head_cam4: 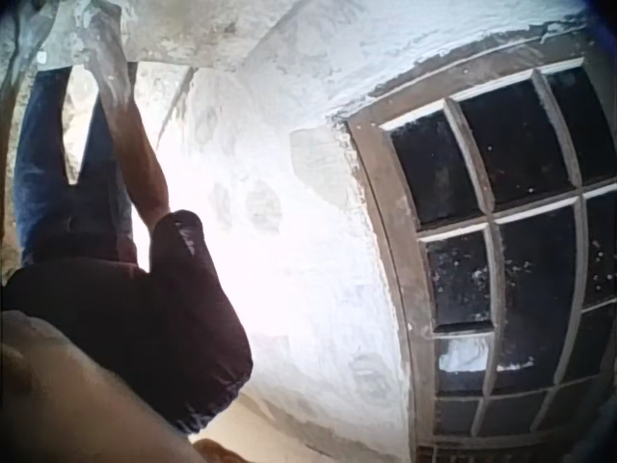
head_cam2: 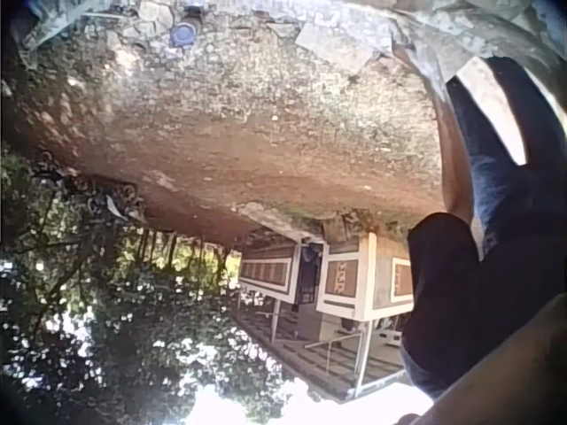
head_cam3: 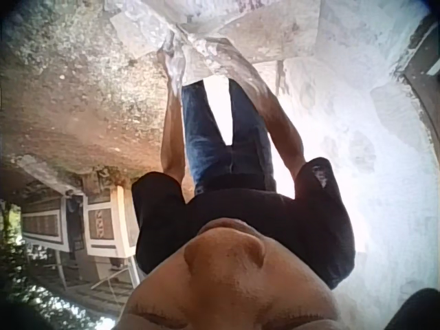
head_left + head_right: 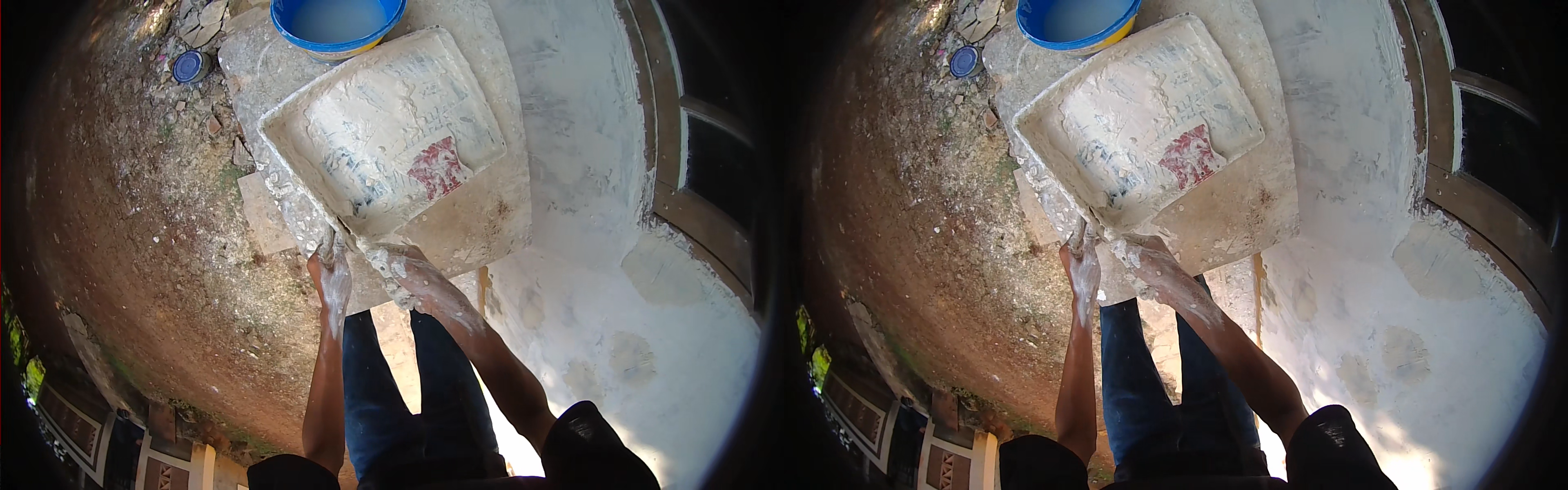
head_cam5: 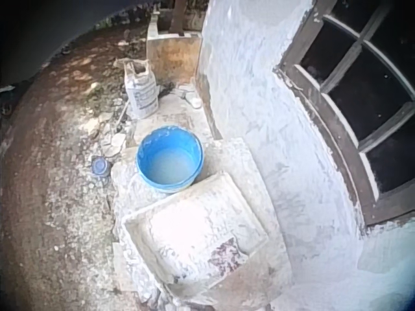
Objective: Applying plaster or wall putty to an exterior building wall and mixing more in a tray.
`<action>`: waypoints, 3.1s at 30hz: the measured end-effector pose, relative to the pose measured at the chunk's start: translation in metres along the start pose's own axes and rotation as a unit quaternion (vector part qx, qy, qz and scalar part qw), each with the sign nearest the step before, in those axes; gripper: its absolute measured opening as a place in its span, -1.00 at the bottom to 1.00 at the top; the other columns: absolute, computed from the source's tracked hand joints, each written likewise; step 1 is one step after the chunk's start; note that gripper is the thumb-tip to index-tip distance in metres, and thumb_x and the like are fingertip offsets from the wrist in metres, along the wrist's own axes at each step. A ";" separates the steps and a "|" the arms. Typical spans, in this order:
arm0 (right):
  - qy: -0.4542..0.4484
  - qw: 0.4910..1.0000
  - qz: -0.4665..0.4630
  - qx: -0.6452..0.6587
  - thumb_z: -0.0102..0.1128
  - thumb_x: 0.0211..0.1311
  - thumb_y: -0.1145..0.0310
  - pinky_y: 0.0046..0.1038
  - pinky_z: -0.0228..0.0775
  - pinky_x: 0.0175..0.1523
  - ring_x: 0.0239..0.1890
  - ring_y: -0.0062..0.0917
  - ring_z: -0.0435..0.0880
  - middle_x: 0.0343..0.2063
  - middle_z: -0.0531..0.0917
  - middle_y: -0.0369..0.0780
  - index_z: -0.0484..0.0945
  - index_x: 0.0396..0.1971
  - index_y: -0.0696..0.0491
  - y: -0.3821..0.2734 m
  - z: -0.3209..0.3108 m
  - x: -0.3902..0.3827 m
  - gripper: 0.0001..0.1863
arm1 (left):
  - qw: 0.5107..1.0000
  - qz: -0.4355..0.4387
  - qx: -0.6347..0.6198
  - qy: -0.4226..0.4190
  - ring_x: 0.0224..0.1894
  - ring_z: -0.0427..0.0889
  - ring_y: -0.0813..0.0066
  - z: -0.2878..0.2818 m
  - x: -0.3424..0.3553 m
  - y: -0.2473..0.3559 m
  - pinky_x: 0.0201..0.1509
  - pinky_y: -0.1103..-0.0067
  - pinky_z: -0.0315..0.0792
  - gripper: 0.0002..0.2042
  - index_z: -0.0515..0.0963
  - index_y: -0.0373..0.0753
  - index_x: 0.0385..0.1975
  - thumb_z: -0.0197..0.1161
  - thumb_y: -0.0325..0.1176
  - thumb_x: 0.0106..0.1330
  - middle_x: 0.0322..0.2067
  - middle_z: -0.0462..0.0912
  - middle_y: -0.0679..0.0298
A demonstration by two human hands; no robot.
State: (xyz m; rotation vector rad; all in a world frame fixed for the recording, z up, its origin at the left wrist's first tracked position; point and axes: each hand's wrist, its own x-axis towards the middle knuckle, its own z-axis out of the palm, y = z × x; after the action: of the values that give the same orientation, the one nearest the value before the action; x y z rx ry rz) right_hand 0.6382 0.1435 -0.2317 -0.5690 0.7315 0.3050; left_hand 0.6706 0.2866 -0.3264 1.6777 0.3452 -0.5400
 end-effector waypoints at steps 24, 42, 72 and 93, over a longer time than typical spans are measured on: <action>0.300 0.950 -0.082 0.027 0.15 0.14 0.19 -0.68 0.15 -0.68 -0.70 -0.79 0.34 -0.61 0.45 -0.42 0.45 -0.26 0.11 -0.015 -0.009 -0.024 -0.69 | 0.999 -0.020 0.027 0.012 -0.23 0.47 0.53 0.002 -0.001 -0.014 -0.10 0.61 0.31 -0.77 0.45 -0.49 -0.17 0.03 -0.56 0.19 -0.27 0.58 0.12; 0.266 0.930 0.025 -0.253 0.17 0.04 0.20 -0.52 0.32 -0.36 -0.40 -0.63 0.45 -0.45 0.54 -0.25 0.48 -0.25 0.29 0.040 0.017 0.038 -0.57 | 0.998 -0.045 0.000 0.034 -0.32 0.49 0.50 0.000 -0.005 -0.013 -0.22 0.57 0.38 -0.77 0.46 -0.49 -0.20 0.05 -0.58 0.14 -0.34 0.57 0.14; 0.225 0.761 0.072 -0.604 0.01 0.15 0.11 -0.27 0.34 -0.08 -0.17 -0.20 0.52 -0.29 0.53 0.05 0.37 -0.14 0.27 0.014 0.004 0.003 -0.51 | 0.998 -0.034 0.045 0.001 -0.13 0.45 0.53 0.009 -0.005 0.008 -0.08 0.63 0.33 -0.65 0.33 -0.54 -0.01 0.07 -0.53 0.22 -0.11 0.51 0.04; 0.020 0.988 -0.035 -0.150 0.18 0.06 0.07 -0.59 0.31 -0.38 -0.43 -0.72 0.42 -0.46 0.54 -0.33 0.53 -0.34 0.25 -0.028 0.006 0.010 -0.54 | 0.964 0.053 -0.247 0.087 -0.06 0.41 0.44 0.034 0.062 0.033 0.03 0.54 0.28 -0.59 0.24 -0.35 0.10 -0.07 -0.24 0.33 -0.02 0.39 0.18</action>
State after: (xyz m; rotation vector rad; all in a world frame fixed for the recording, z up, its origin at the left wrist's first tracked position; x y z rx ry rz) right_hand 0.6615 0.1247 -0.2242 -0.8866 0.7081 0.3424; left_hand 0.7345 0.2432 -0.3350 1.2507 0.4721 -0.1999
